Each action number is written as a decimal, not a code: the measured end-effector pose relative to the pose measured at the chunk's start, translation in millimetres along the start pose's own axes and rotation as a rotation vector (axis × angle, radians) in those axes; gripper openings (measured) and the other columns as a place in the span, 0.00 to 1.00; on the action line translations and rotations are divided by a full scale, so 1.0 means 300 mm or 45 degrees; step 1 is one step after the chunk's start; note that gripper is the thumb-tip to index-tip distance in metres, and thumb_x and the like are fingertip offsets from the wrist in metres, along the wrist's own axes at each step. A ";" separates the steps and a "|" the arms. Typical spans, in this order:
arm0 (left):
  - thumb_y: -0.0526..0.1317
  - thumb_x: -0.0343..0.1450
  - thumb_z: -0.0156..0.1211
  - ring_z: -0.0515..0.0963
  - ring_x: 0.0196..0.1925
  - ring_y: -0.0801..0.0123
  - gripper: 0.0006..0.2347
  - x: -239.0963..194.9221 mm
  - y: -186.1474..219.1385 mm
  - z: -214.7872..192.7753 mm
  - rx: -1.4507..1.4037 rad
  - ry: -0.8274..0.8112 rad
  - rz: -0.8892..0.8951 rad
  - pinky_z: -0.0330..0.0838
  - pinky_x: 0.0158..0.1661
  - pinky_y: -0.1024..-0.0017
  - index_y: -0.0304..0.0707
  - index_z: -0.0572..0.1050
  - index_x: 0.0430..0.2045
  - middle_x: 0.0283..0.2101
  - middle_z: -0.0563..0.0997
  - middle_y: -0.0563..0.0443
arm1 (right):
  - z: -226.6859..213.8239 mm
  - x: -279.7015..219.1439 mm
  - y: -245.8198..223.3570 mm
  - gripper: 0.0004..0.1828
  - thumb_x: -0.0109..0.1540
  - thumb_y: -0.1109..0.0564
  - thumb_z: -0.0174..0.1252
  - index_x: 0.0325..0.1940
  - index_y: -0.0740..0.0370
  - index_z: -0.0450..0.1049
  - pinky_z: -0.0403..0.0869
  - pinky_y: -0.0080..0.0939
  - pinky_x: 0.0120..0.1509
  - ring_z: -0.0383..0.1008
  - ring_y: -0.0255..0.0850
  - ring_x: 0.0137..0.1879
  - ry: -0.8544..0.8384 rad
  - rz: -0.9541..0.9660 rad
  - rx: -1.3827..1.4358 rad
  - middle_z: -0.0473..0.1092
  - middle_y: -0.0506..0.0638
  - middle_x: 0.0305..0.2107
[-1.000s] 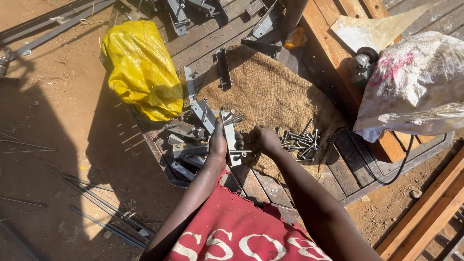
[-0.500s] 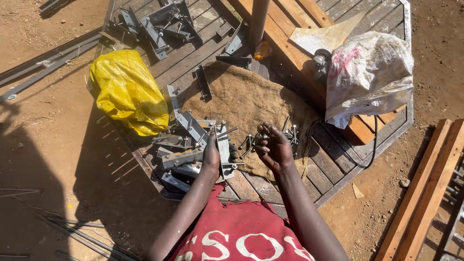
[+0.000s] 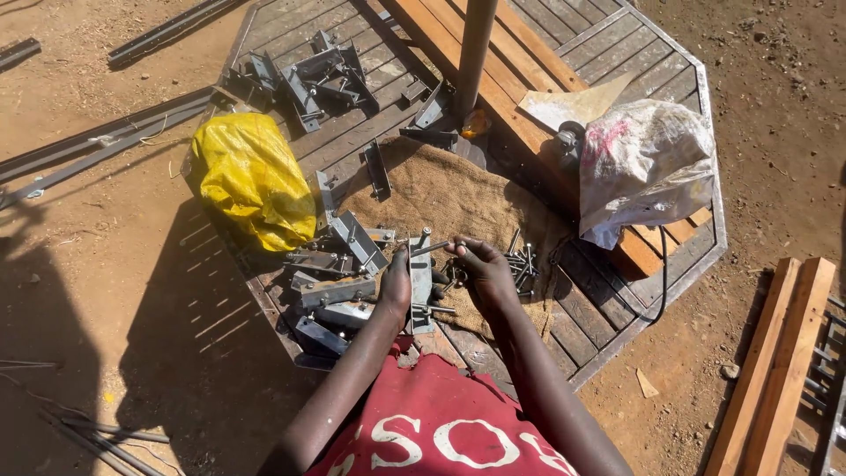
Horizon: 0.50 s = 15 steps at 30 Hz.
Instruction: Assembling metal brackets by inserting bolts into pre-drilled holes on a wooden pallet workbench.
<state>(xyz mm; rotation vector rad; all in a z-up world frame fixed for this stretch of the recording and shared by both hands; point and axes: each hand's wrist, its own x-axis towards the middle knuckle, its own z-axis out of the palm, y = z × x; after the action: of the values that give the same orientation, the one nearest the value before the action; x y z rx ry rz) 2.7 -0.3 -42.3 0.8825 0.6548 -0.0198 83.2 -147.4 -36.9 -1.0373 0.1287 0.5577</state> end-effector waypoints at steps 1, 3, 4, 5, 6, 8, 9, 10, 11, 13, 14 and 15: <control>0.58 0.76 0.42 0.85 0.23 0.45 0.23 0.036 -0.036 -0.025 0.001 -0.015 0.003 0.82 0.22 0.55 0.34 0.74 0.42 0.30 0.84 0.27 | 0.009 -0.009 -0.020 0.16 0.63 0.63 0.63 0.55 0.67 0.74 0.71 0.29 0.32 0.80 0.45 0.39 0.005 -0.015 -0.003 0.78 0.60 0.40; 0.62 0.74 0.47 0.59 0.74 0.45 0.31 0.113 -0.108 -0.071 0.416 0.258 0.050 0.54 0.70 0.53 0.43 0.63 0.69 0.71 0.64 0.35 | 0.027 -0.028 -0.063 0.10 0.59 0.64 0.70 0.42 0.65 0.77 0.75 0.31 0.42 0.78 0.39 0.41 0.038 -0.253 -0.276 0.79 0.56 0.39; 0.62 0.74 0.47 0.59 0.74 0.45 0.31 0.078 -0.084 -0.037 0.417 0.241 0.055 0.54 0.70 0.53 0.43 0.63 0.69 0.71 0.64 0.35 | 0.022 -0.038 -0.083 0.10 0.59 0.64 0.70 0.42 0.65 0.77 0.75 0.31 0.42 0.78 0.39 0.41 0.046 -0.268 -0.280 0.79 0.56 0.39; 0.61 0.75 0.45 0.56 0.75 0.43 0.31 0.042 -0.059 -0.006 0.428 0.221 0.061 0.52 0.71 0.52 0.41 0.61 0.70 0.72 0.61 0.34 | 0.018 -0.048 -0.102 0.08 0.60 0.63 0.69 0.40 0.64 0.76 0.72 0.30 0.38 0.77 0.38 0.38 0.025 -0.286 -0.387 0.78 0.57 0.37; 0.60 0.75 0.44 0.53 0.76 0.41 0.31 0.005 -0.034 0.022 0.440 0.201 0.068 0.49 0.72 0.51 0.39 0.60 0.71 0.73 0.59 0.33 | 0.016 -0.056 -0.120 0.07 0.60 0.63 0.69 0.38 0.63 0.76 0.69 0.30 0.33 0.76 0.38 0.35 0.005 -0.304 -0.495 0.78 0.58 0.36; 0.60 0.75 0.42 0.54 0.76 0.43 0.31 0.001 -0.033 0.039 0.466 0.185 0.073 0.50 0.72 0.52 0.41 0.59 0.71 0.73 0.59 0.35 | 0.015 -0.081 -0.126 0.08 0.59 0.61 0.71 0.38 0.63 0.77 0.68 0.30 0.36 0.74 0.36 0.36 0.016 -0.344 -0.521 0.78 0.55 0.34; 0.61 0.76 0.41 0.55 0.76 0.44 0.31 -0.005 -0.036 0.045 0.496 0.178 0.070 0.51 0.72 0.53 0.43 0.59 0.71 0.74 0.59 0.36 | 0.015 -0.097 -0.126 0.10 0.58 0.60 0.72 0.37 0.63 0.77 0.68 0.30 0.39 0.73 0.33 0.37 0.030 -0.372 -0.542 0.79 0.53 0.33; 0.61 0.76 0.41 0.55 0.76 0.44 0.31 0.022 -0.052 0.030 0.491 0.175 0.071 0.51 0.72 0.53 0.43 0.59 0.71 0.74 0.59 0.36 | 0.017 -0.102 -0.126 0.10 0.58 0.60 0.72 0.37 0.63 0.77 0.68 0.30 0.39 0.73 0.33 0.37 0.029 -0.375 -0.547 0.79 0.53 0.33; 0.62 0.75 0.43 0.59 0.74 0.44 0.32 0.048 -0.070 0.015 0.503 0.191 0.070 0.54 0.70 0.53 0.41 0.63 0.69 0.71 0.64 0.35 | 0.017 -0.108 -0.125 0.09 0.58 0.58 0.73 0.38 0.62 0.79 0.69 0.32 0.40 0.73 0.33 0.36 0.037 -0.401 -0.624 0.79 0.53 0.32; 0.64 0.74 0.44 0.62 0.72 0.44 0.33 0.051 -0.076 0.011 0.510 0.207 0.068 0.57 0.69 0.53 0.38 0.66 0.66 0.68 0.68 0.34 | 0.019 -0.127 -0.126 0.09 0.58 0.57 0.73 0.38 0.60 0.81 0.71 0.33 0.41 0.74 0.33 0.35 0.043 -0.426 -0.704 0.79 0.53 0.31; 0.61 0.75 0.42 0.61 0.73 0.43 0.32 0.027 -0.064 0.021 0.505 0.189 0.086 0.56 0.70 0.52 0.37 0.64 0.67 0.69 0.67 0.33 | 0.020 -0.141 -0.129 0.09 0.58 0.57 0.73 0.39 0.60 0.81 0.71 0.33 0.42 0.73 0.32 0.36 0.057 -0.437 -0.718 0.79 0.51 0.31; 0.58 0.76 0.41 0.59 0.74 0.42 0.30 0.001 -0.050 0.027 0.503 0.174 0.104 0.55 0.70 0.52 0.35 0.63 0.68 0.69 0.65 0.32 | 0.024 -0.154 -0.128 0.09 0.59 0.57 0.72 0.39 0.60 0.81 0.71 0.34 0.44 0.72 0.31 0.37 0.070 -0.447 -0.728 0.78 0.50 0.31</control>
<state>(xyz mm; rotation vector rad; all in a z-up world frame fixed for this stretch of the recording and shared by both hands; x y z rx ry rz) 3.0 -15.9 -49.5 1.2997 0.7555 -0.0161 61.7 -173.6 13.3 -1.5918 -0.1752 0.2436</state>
